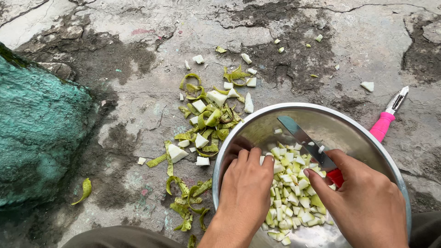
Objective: The person cuts a peeled white vegetable into small pieces using a knife, dropping the pieces into a metal bowl while sitting on the ground.
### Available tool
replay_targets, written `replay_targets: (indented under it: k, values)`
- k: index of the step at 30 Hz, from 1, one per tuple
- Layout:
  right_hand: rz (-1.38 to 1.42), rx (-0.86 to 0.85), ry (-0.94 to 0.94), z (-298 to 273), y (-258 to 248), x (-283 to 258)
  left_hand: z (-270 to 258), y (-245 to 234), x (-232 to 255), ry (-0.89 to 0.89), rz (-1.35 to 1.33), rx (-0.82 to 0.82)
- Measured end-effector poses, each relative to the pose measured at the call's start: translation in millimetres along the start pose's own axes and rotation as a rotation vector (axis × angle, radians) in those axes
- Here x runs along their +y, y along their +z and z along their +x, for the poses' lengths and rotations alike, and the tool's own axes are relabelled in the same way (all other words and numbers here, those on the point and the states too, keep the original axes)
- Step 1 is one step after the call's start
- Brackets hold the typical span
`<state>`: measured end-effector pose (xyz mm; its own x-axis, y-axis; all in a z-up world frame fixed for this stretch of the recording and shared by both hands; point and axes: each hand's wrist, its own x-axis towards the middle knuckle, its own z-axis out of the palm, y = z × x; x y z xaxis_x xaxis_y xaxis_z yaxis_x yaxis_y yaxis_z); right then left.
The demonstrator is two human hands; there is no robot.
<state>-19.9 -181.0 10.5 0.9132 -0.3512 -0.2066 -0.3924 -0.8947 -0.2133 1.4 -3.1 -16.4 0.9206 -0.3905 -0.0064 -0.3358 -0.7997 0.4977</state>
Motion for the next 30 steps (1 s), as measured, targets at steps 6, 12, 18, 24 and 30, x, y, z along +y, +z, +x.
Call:
replay_targets:
  k: [6, 12, 18, 24, 30]
  values:
    - [-0.116, -0.113, 0.063, -1.2, -2.3, -13.8, -1.1, 5.4, -1.7, 0.061, 0.2, -0.073]
    - [0.022, -0.236, 0.141, 1.4, 5.9, -13.0, -1.9, -8.1, 4.0, 0.03, 0.05, -0.032]
    - [0.681, -0.281, 0.118, 20.6, 51.3, 37.3, 3.0, -32.6, 17.2, -0.106, -0.518, 0.192]
    - [1.339, -0.432, -0.066, 29.3, 75.1, 74.1, 4.4, -34.3, 17.7, -0.277, -1.191, 0.066]
    - [1.263, -0.217, -0.25, 15.0, 72.3, 58.6, 3.6, -28.5, 11.4, -0.295, -1.31, 0.008]
